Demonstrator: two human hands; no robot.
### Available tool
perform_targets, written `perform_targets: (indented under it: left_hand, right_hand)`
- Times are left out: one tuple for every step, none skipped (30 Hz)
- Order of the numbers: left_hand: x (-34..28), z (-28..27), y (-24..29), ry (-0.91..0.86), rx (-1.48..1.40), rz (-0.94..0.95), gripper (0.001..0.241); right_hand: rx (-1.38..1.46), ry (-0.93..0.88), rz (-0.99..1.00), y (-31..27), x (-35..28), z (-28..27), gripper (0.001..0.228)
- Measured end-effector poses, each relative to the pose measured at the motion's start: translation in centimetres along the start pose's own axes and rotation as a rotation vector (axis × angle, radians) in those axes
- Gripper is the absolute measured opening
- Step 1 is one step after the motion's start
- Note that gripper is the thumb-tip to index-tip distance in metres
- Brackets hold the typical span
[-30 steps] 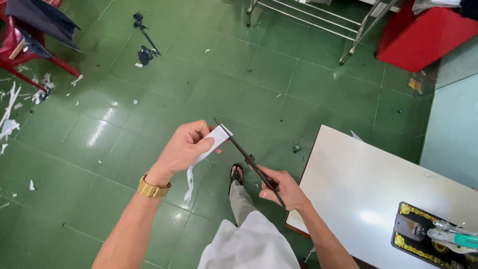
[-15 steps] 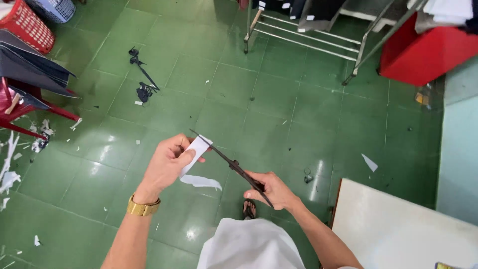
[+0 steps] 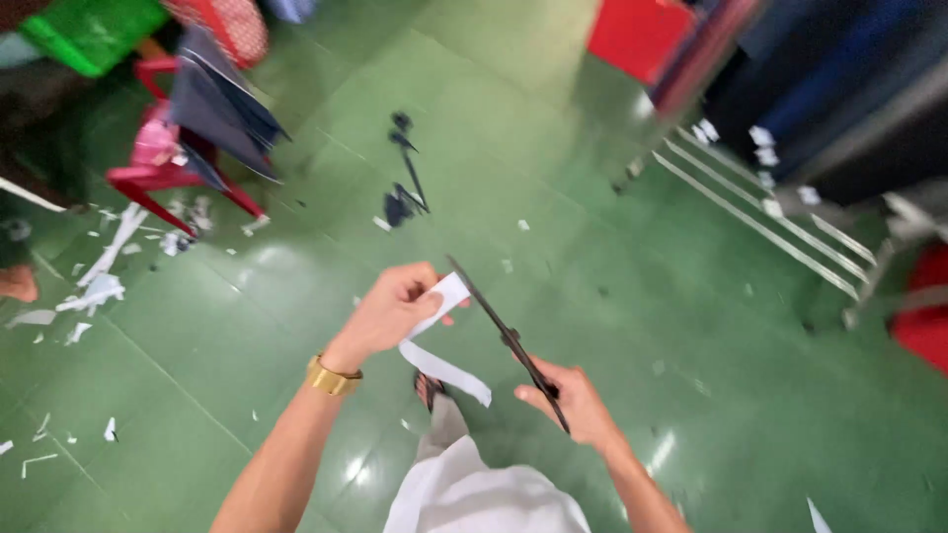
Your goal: The person cuts a white strip of fabric with scissors, places it on a dark fabric piece, and uses an iron to press the strip onto the fabric. The person repeatedly irons the same area while holding the fabric in place.
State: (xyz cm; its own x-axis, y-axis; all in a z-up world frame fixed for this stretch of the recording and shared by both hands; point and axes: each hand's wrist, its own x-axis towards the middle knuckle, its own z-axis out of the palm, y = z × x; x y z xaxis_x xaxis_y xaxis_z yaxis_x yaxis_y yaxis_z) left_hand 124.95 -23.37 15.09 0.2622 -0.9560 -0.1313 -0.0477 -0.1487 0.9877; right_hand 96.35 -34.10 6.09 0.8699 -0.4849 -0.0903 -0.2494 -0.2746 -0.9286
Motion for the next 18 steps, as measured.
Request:
perform_targets:
  left_hand:
    - [1.6, -2.8, 0.6, 0.031, 0.001, 0.01, 0.023]
    - [3.4, -5.5, 1.1, 0.014, 0.001, 0.029, 0.023]
    - [4.1, -7.8, 1.0, -0.007, -0.006, 0.03, 0.023]
    - [5.1, -10.4, 1.1, 0.02, -0.012, 0.022, 0.023]
    - [6.2, -12.7, 0.9, 0.04, -0.001, 0.02, 0.025]
    - [7.4, -14.8, 0.8, 0.06, 0.009, 0.016, 0.026]
    - [8.4, -17.0, 0.9, 0.072, 0.014, 0.021, 0.026]
    - [9.3, -19.1, 1.0, 0.072, -0.002, -0.015, 0.024]
    - [10.0, -20.8, 0.8, 0.072, -0.023, -0.057, 0.022]
    - [10.8, -23.1, 0.7, 0.086, -0.023, -0.058, 0.022]
    - [11.7, -25.3, 0.4, 0.098, -0.059, -0.086, 0.023]
    - [12.7, -27.5, 0.1, 0.111, -0.096, -0.113, 0.024]
    - [13.8, -29.7, 0.0, 0.122, -0.097, -0.112, 0.024]
    - [14.9, -31.9, -0.1, 0.154, -0.106, -0.12, 0.022]
    - [16.1, -34.2, -0.2, 0.187, -0.11, -0.128, 0.02]
    - [17.5, -36.5, 0.0, 0.199, -0.108, -0.127, 0.02]
    - [19.0, -38.8, 0.1, 0.237, -0.098, -0.15, 0.021]
    - [20.5, -41.0, 0.3, 0.274, -0.088, -0.174, 0.022]
  right_hand:
    - [-0.008, -0.023, -0.022, -0.3, 3.1, 0.5, 0.05]
    - [0.128, -0.002, 0.074, -0.4, 6.1, 0.7, 0.051]
    - [0.269, 0.013, 0.191, -0.3, 8.0, 1.8, 0.052]
    - [0.265, -0.016, 0.191, -1.2, 10.9, 2.3, 0.052]
    - [0.243, 0.022, 0.203, -1.9, 13.2, 2.9, 0.053]
    - [0.22, 0.059, 0.214, -2.5, 15.5, 3.2, 0.054]
    - [0.219, 0.051, 0.203, -2.4, 18.0, 3.6, 0.054]
    - [0.22, 0.052, 0.236, -2.3, 20.4, 3.9, 0.054]
    - [0.221, 0.05, 0.275, -2.0, 22.3, 4.2, 0.054]
    - [0.22, 0.037, 0.27, -2.3, 24.9, 4.4, 0.054]
    - [0.189, 0.038, 0.28, -2.6, 27.4, 4.5, 0.053]
    - [0.158, 0.039, 0.29, -2.8, 29.9, 4.6, 0.053]
    - [0.155, 0.03, 0.285, -3.0, 32.5, 4.6, 0.053]
    - [0.15, 0.029, 0.296, -3.2, 35.1, 4.6, 0.053]
    - [0.148, 0.028, 0.305, -3.4, 37.8, 4.7, 0.052]
    - [0.148, 0.018, 0.298, -3.6, 40.8, 4.8, 0.052]
    - [0.15, 0.013, 0.322, -3.9, 43.8, 4.8, 0.052]
    - [0.151, 0.009, 0.345, -4.2, 46.9, 4.7, 0.052]
